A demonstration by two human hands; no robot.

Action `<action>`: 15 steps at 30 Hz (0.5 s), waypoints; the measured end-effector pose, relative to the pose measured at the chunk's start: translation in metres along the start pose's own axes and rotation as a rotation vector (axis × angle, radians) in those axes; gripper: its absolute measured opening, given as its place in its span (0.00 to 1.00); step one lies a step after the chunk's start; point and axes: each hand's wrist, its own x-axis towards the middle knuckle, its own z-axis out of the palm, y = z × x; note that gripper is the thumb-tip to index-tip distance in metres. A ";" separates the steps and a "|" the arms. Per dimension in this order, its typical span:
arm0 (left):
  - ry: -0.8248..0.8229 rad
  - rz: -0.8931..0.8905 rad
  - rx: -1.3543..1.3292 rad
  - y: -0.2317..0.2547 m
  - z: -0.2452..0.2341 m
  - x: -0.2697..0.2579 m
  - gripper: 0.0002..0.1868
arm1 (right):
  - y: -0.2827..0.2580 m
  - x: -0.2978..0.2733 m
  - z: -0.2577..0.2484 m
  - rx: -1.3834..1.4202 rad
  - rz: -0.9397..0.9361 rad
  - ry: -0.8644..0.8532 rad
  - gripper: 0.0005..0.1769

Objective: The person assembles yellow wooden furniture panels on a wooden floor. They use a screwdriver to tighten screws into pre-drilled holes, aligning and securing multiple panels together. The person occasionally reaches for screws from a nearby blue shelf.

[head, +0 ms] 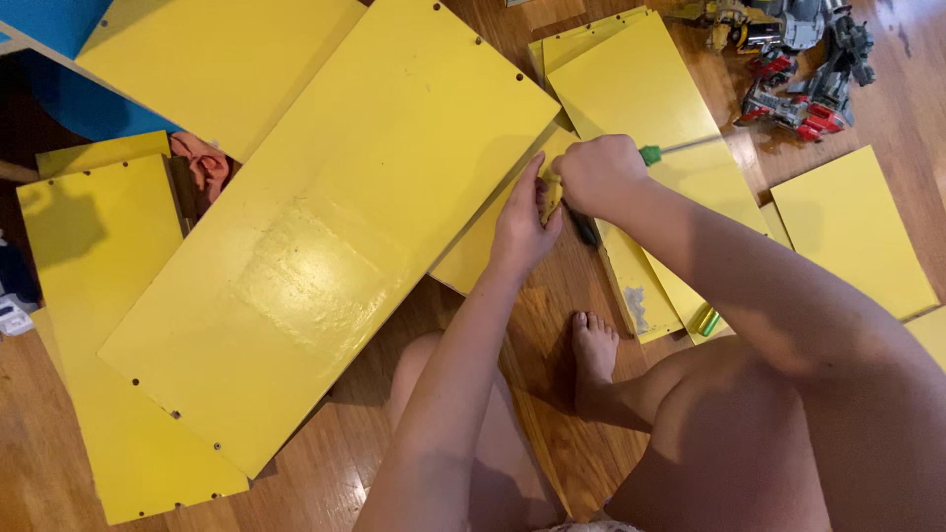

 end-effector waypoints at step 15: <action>0.092 -0.043 -0.076 0.071 0.038 0.112 0.24 | 0.147 0.051 -0.042 1.376 0.334 0.565 0.14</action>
